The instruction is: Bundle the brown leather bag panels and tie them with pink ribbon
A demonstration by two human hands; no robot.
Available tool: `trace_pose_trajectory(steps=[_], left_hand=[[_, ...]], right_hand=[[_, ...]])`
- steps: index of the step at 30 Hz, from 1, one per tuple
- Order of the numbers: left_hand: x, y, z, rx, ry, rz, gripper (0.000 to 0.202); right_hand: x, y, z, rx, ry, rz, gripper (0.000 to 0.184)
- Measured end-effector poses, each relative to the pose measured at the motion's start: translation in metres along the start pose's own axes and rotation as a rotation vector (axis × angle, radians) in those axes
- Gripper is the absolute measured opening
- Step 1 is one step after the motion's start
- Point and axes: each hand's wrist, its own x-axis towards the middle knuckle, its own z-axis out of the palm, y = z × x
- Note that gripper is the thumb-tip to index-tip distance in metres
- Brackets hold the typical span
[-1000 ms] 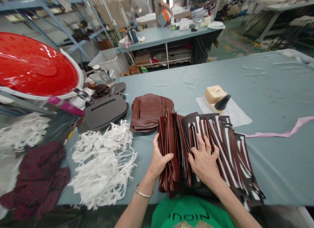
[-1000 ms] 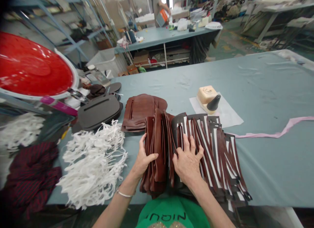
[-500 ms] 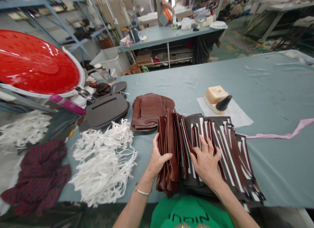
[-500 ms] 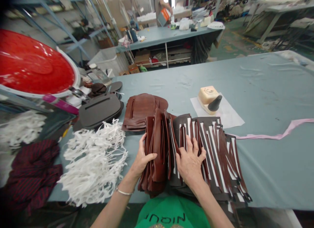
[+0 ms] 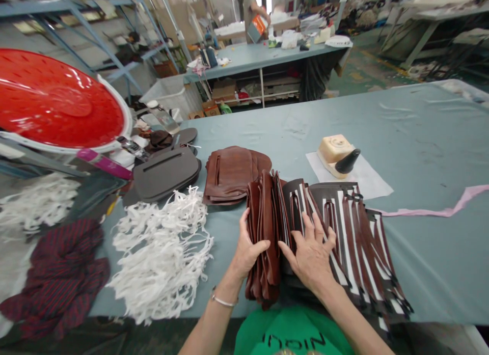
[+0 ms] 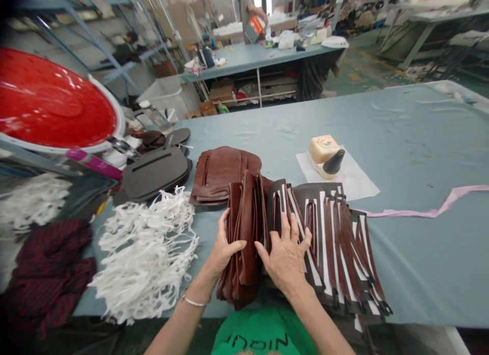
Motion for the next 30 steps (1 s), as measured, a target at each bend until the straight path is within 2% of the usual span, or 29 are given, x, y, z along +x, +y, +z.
trace_pose_trajectory(steps=[4, 10, 13, 17, 19, 21, 24, 25, 28, 30], left_hand=[[0.000, -0.001, 0.000, 0.044, 0.021, 0.010, 0.094], [-0.001, 0.001, -0.001, 0.087, 0.044, 0.026, 0.094], [0.000, -0.001, -0.003, 0.068, 0.035, 0.024, 0.095], [0.000, -0.004, -0.006, 0.050, 0.023, 0.017, 0.094], [-0.001, -0.003, -0.007, 0.048, 0.022, 0.011, 0.093], [-0.002, -0.002, -0.006, 0.041, 0.022, -0.001, 0.093], [-0.003, 0.000, -0.006, 0.046, 0.033, -0.007, 0.094], [-0.003, 0.000, -0.006, 0.053, 0.037, -0.006, 0.094], [-0.002, 0.000, -0.006, 0.067, 0.038, -0.006, 0.093], [-0.002, -0.001, -0.006, 0.068, 0.034, 0.002, 0.094]], right_hand=[[0.000, -0.002, 0.004, 0.119, -0.019, 0.028, 0.017], [-0.004, 0.017, 0.005, 0.291, -0.066, 0.092, 0.017], [-0.006, 0.023, 0.007, 0.233, -0.025, 0.133, 0.013], [-0.004, 0.020, 0.012, 0.111, 0.052, 0.114, 0.041], [-0.001, 0.017, 0.011, 0.091, 0.022, 0.074, 0.051], [0.003, 0.013, 0.008, 0.090, -0.057, 0.020, 0.048], [0.012, 0.007, 0.001, 0.041, -0.173, -0.004, 0.024], [0.015, 0.005, 0.000, 0.006, -0.193, 0.002, 0.021], [0.022, -0.002, 0.000, -0.116, -0.192, 0.010, 0.029], [0.026, -0.008, 0.003, -0.178, -0.164, 0.000, 0.024]])
